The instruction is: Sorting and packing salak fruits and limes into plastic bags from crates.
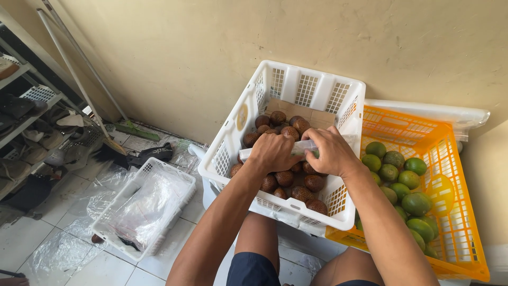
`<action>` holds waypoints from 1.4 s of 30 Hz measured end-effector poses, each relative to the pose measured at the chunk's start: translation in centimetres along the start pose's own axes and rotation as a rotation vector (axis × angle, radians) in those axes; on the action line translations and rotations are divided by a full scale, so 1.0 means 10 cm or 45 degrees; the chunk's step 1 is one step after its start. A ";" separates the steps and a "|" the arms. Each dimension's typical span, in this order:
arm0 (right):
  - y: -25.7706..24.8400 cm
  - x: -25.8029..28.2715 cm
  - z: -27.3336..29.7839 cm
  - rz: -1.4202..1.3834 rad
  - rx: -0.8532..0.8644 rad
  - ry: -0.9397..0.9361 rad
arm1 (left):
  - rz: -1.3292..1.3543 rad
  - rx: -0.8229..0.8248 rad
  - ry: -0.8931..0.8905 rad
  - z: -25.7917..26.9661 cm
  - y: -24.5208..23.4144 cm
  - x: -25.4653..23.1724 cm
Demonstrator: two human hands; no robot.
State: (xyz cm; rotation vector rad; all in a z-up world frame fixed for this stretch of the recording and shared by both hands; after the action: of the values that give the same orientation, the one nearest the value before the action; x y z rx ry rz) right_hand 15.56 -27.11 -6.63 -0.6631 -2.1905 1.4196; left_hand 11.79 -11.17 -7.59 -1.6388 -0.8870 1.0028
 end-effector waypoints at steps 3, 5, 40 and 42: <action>-0.02 0.08 0.01 -0.083 0.139 0.069 | 0.040 0.057 -0.026 -0.04 0.18 0.12; 0.02 0.03 -0.02 -0.077 0.102 0.054 | 0.065 0.047 -0.026 -0.04 0.18 0.15; 0.12 0.14 -0.06 0.052 0.105 -0.082 | 0.407 -0.026 -0.200 0.02 -0.10 0.07; 0.19 0.09 -0.05 0.148 -0.006 -0.096 | 0.342 -0.258 -0.134 0.05 -0.22 0.06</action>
State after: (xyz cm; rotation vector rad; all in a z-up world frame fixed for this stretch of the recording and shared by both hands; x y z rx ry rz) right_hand 15.47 -25.54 -8.06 -0.7611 -2.2459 1.5213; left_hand 11.35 -9.86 -5.70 -1.9281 -0.8759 1.2247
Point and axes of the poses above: each hand's wrist, its own z-axis away from the middle knuckle, its own y-axis out of the palm, x = y × z, the point moved 4 cm from there along -z, towards the middle knuckle, and after that the axes turned 7 degrees about z, right-handed, at the moved point
